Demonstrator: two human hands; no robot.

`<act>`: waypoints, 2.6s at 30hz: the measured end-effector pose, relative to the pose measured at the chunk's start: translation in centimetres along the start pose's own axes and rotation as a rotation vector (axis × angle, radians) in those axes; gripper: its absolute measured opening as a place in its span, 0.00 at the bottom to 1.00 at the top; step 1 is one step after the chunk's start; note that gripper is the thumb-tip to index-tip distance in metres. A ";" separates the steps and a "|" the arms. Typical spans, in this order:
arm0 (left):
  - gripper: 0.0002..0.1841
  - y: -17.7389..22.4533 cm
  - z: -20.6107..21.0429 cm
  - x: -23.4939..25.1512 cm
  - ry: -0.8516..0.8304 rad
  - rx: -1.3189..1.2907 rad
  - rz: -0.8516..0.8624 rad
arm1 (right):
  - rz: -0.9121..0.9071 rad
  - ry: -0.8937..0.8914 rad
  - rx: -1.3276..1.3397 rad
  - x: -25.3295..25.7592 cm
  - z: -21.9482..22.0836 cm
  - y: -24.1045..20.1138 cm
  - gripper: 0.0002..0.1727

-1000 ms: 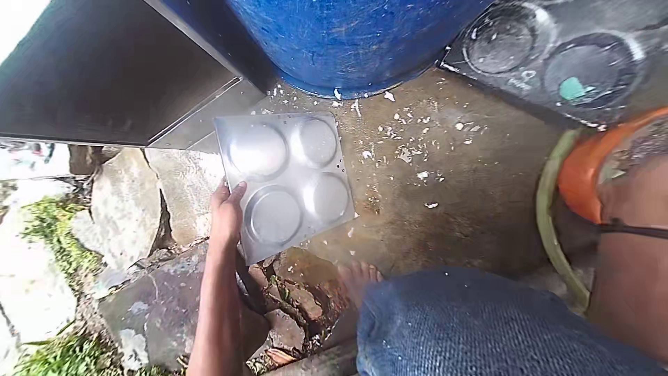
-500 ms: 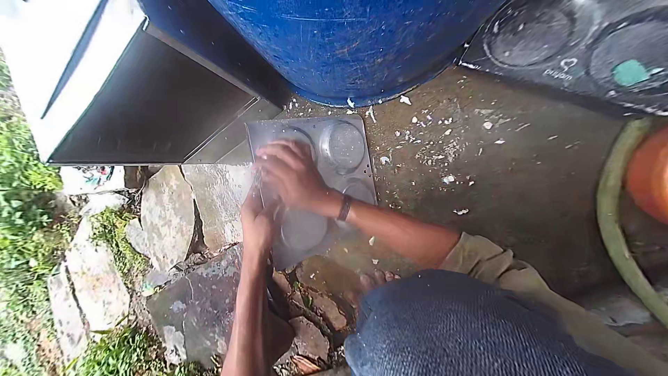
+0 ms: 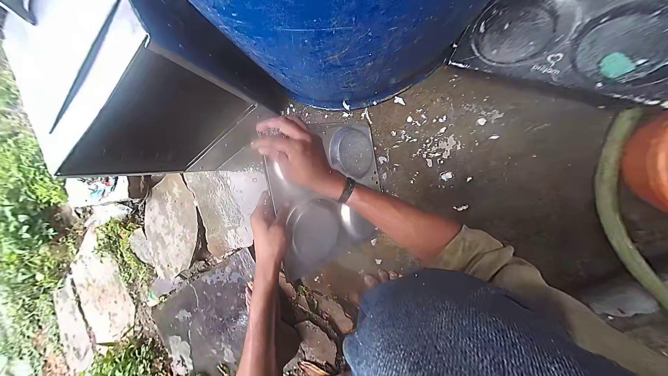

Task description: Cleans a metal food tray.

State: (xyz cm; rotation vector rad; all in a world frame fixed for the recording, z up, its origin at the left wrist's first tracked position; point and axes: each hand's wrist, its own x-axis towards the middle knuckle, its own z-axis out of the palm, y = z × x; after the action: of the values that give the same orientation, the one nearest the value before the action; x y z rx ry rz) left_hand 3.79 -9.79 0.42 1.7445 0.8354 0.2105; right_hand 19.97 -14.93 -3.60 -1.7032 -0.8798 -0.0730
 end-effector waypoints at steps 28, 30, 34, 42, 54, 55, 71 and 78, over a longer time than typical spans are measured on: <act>0.17 -1.5 0.3 -0.3 0.038 0.004 -0.011 | 0.014 0.040 0.147 -3.6 -0.6 1.2 0.13; 0.17 -1.6 0.2 -0.2 0.040 0.012 0.004 | -0.086 0.012 0.109 -3.2 0.6 0.1 0.11; 0.17 -1.5 0.2 -0.4 0.041 -0.002 0.010 | 0.109 -0.001 -0.020 -1.1 -0.8 1.8 0.11; 0.18 -1.1 0.4 -0.8 0.038 0.005 0.029 | 0.063 0.078 0.152 -2.0 -1.4 0.5 0.08; 0.19 -1.9 0.1 -0.6 0.071 -0.032 0.036 | 0.202 0.050 0.019 -2.5 -0.6 5.4 0.22; 0.19 -1.9 0.1 -0.5 0.069 -0.028 0.033 | 0.176 0.051 0.065 -2.8 -0.6 4.9 0.20; 0.18 -2.7 0.0 -1.0 0.106 -0.022 0.021 | 0.534 -0.038 -0.398 -5.2 -5.8 12.4 0.19; 0.17 -2.2 0.5 -0.3 0.041 -0.026 0.054 | 0.312 0.137 -0.128 -5.5 -3.5 8.1 0.14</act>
State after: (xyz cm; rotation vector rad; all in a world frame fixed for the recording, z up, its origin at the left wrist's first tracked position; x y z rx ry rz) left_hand 2.84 -10.10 -1.67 1.7446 0.8132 0.2929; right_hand 22.10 -21.18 -11.59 -1.9128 -0.5099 -0.0359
